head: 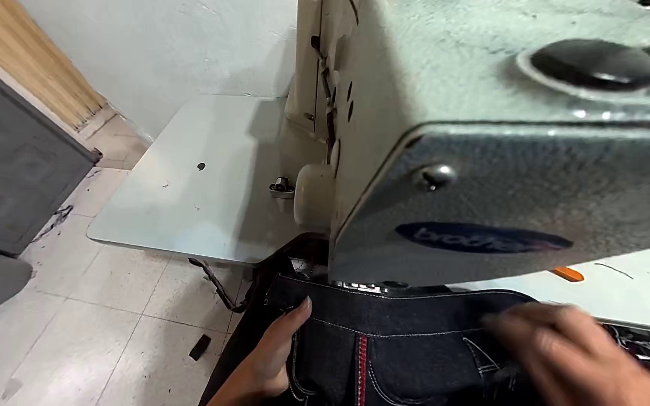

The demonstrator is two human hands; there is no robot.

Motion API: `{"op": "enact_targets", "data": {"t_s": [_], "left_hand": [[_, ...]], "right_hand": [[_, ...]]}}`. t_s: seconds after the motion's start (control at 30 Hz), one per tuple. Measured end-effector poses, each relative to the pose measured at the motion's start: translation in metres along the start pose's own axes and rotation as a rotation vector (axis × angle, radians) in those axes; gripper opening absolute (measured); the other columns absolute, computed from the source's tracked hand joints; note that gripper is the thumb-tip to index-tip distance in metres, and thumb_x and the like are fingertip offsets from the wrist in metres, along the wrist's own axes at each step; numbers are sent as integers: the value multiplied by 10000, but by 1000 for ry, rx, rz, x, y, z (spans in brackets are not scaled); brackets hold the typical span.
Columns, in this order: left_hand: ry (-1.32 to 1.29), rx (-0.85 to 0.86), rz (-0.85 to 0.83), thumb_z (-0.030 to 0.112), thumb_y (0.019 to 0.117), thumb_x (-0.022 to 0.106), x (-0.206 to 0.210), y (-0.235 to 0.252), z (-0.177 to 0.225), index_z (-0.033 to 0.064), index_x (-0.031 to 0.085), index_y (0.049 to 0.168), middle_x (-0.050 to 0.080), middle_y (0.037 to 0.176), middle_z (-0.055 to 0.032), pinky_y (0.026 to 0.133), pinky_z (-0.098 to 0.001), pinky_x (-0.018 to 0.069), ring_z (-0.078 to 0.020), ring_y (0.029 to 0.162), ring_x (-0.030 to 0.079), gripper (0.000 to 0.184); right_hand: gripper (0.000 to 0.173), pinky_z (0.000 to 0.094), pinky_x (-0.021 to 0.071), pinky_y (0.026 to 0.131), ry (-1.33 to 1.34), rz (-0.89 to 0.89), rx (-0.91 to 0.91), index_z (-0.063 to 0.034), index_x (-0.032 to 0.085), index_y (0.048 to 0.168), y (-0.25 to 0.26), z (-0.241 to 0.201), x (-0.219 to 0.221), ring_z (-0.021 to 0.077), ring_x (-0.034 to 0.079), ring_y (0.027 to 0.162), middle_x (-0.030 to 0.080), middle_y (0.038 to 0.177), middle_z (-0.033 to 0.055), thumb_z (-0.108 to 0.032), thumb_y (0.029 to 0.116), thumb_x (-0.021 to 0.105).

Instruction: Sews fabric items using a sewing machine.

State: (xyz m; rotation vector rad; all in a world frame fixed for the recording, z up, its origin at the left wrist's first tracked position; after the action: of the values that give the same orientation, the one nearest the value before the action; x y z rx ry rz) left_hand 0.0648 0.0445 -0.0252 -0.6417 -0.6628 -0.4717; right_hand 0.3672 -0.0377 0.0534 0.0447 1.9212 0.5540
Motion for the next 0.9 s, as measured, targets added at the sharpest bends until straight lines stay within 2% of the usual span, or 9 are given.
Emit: {"op": "enact_targets", "data": {"t_s": [0.1, 0.2, 0.3, 0.4, 0.57, 0.7, 0.8, 0.83, 0.9], "left_hand": [[56, 19, 50, 346, 1044, 513, 3, 2, 4, 79, 576, 1284, 749, 1116, -62, 950, -388, 599, -166, 1060, 722, 365], [114, 61, 115, 222, 1054, 490, 10, 1, 9, 31, 548, 1293, 743, 1097, -77, 953, -377, 595, -163, 1043, 720, 312], [145, 117, 111, 166, 1021, 569, 12, -1, 14, 27, 556, 1262, 745, 1078, -60, 947, -351, 595, -142, 1026, 722, 278], [188, 165, 102, 137, 1006, 593, 14, -1, 19, 34, 569, 1249, 737, 1087, -29, 968, -318, 576, -106, 1045, 706, 265], [194, 157, 127, 119, 1007, 589, 13, -1, 22, 29, 591, 1223, 739, 1067, -33, 965, -310, 574, -101, 1031, 706, 234], [238, 228, 136, 93, 978, 627, 11, 0, 26, 15, 594, 1199, 737, 1055, -38, 968, -299, 573, -99, 1027, 705, 238], [681, 471, 375, 292, 890, 769, -6, -7, 39, 35, 626, 1242, 738, 1098, -37, 965, -335, 580, -107, 1061, 702, 459], [951, 614, 514, 419, 860, 776, -8, -16, 47, 45, 577, 1320, 708, 1155, -55, 946, -385, 576, -145, 1087, 684, 625], [1360, 1052, 722, 444, 834, 791, 10, -43, 68, 4, 564, 1317, 645, 1148, -186, 814, -438, 549, -280, 994, 649, 692]], "right_hand": [[207, 442, 514, 910, 126, -202, -380, -134, 719, 1177, 10, -100, 33, 307, 665, 945, 682, 947, 152, -100, 1033, 574], [262, 364, 471, 880, -27, -112, -525, -159, 648, 1275, 24, -122, 55, 245, 607, 865, 617, 879, 76, -108, 1059, 508], [322, 368, 465, 827, -164, 160, -369, -137, 586, 1361, 47, -107, 36, 256, 569, 795, 562, 825, 78, -118, 1066, 457], [315, 354, 409, 889, -212, 297, -261, -187, 647, 1301, 62, -89, 29, 276, 527, 974, 571, 1037, 105, -105, 1042, 489], [220, 167, 536, 795, 232, 175, -57, -104, 771, 1081, 77, -91, 43, 75, 690, 871, 745, 916, 67, -139, 1010, 566], [172, 145, 575, 768, 483, 90, 126, -104, 739, 1020, 82, -73, 57, -34, 684, 839, 750, 925, -37, -237, 974, 639], [144, 152, 493, 813, 229, 199, 65, -190, 784, 894, 88, -73, 53, 18, 643, 879, 721, 864, -23, -266, 904, 662], [141, 139, 473, 806, 177, 221, 48, -203, 786, 876, 89, -74, 53, 31, 626, 869, 697, 844, -2, -284, 894, 672], [162, 106, 466, 806, 164, 231, 17, -187, 774, 894, 90, -72, 54, 22, 633, 860, 702, 837, 14, -313, 918, 676]]}}
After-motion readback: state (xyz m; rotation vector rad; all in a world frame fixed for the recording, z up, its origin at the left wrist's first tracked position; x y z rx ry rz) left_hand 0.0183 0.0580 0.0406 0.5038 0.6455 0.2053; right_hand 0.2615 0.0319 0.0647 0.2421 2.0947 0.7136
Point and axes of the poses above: each hand's wrist, its own y-axis towards the middle knuckle, its own x-axis out of the palm, z = x × y, the point moved 6 cm from there along y, towards the middle knuckle
